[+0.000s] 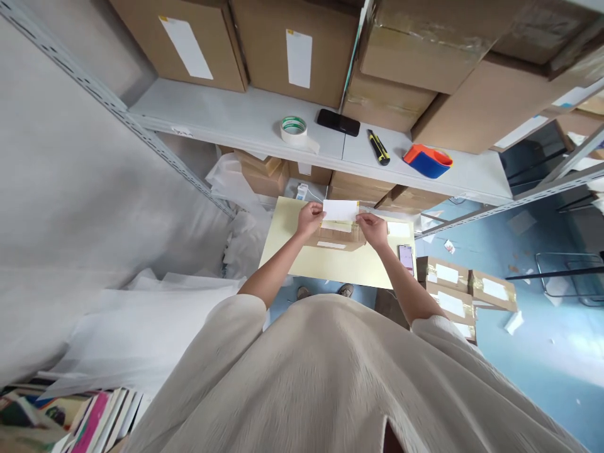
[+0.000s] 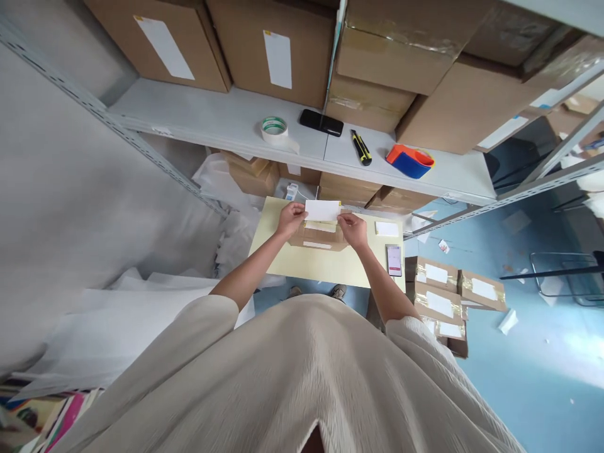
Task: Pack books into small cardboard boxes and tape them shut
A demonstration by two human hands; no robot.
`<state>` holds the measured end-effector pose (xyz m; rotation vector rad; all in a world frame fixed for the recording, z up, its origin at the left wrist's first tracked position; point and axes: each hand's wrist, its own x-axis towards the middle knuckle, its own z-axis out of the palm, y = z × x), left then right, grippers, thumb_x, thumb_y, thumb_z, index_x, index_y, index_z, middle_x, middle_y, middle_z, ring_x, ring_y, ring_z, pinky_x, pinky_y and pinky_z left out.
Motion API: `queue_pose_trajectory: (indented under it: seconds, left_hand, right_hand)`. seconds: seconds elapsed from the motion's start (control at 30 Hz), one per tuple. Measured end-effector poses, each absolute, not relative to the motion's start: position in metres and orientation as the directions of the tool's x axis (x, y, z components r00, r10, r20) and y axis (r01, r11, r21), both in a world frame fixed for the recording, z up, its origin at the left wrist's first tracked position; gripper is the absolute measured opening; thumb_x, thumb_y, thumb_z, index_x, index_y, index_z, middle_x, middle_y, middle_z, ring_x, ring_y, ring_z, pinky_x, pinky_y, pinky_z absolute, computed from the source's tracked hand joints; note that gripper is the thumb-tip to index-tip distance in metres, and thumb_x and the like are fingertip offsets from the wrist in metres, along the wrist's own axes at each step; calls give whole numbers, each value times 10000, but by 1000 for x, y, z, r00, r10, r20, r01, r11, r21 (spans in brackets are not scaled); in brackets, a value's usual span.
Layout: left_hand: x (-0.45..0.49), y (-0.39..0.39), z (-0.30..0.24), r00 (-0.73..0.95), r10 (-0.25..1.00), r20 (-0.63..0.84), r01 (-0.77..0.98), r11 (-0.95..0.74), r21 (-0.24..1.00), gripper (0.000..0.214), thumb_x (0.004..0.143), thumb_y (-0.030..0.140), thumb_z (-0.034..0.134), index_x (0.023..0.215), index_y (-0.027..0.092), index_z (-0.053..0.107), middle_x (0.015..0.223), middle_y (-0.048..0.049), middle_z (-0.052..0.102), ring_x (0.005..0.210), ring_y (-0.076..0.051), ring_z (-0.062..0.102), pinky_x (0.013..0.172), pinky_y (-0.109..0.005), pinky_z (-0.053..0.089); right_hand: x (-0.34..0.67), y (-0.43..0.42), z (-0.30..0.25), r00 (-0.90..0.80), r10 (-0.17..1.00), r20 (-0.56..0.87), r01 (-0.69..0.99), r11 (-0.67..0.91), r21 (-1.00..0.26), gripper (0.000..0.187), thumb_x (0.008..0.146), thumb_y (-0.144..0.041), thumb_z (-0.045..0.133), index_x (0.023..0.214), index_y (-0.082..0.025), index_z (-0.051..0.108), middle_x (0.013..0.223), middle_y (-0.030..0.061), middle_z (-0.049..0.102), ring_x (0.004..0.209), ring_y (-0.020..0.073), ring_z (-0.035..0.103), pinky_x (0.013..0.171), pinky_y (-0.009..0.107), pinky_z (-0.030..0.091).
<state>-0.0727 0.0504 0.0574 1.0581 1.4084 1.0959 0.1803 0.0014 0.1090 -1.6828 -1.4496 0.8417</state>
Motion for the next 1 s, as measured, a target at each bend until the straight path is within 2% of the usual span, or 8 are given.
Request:
queue_pose_trajectory:
  seconds: [0.1, 0.27, 0.5, 0.73, 1.0]
  left_hand:
    - [-66, 48, 49, -97, 982, -163, 187, 179, 966, 288, 838, 135, 797, 1094, 243, 722, 991, -31, 806, 967, -224, 785, 973, -375, 634]
    - [-64, 44, 36, -106, 989, -101, 338, 131, 932, 313, 882, 99, 756, 1154, 242, 699, 1174, -74, 791, 1073, -232, 759, 995, -376, 626]
    - [-64, 42, 26, -59, 993, -101, 467, 117, 876, 280, 914, 63, 725, 1109, 246, 642, 1203, -70, 747, 973, -214, 730, 982, -381, 592]
    - [-63, 41, 20, -28, 996, -84, 563, 85, 822, 261, 934, 46, 706, 1013, 260, 579, 1170, -50, 719, 883, -200, 695, 930, -371, 557]
    - [-62, 41, 13, -4, 998, -65, 630, 53, 775, 212, 965, 74, 697, 1039, 266, 645, 1183, -88, 700, 921, -250, 702, 932, -409, 562]
  right_hand:
    - [178, 3, 94, 204, 976, -78, 512, -174, -841, 245, 910, -475, 707, 922, -253, 810, 998, 83, 872, 984, 280, 832, 986, 425, 668]
    - [171, 6, 70, 187, 975, -122, 571, -208, -794, 138, 876, -349, 692, 930, -268, 791, 994, 66, 870, 933, 259, 812, 990, 421, 658]
    - [171, 6, 50, 113, 987, -118, 690, -164, -705, 246, 933, -249, 620, 1064, -255, 828, 1121, 90, 873, 1022, 269, 818, 1056, 436, 638]
    - [175, 9, 39, 20, 993, -116, 793, -86, -603, 276, 962, -192, 592, 1092, -243, 829, 1179, 108, 861, 1028, 280, 809, 1056, 430, 623]
    - [178, 10, 28, -29, 993, -114, 837, -38, -546, 312, 971, -201, 582, 1138, -264, 838, 1168, 93, 842, 1037, 279, 783, 1042, 436, 612]
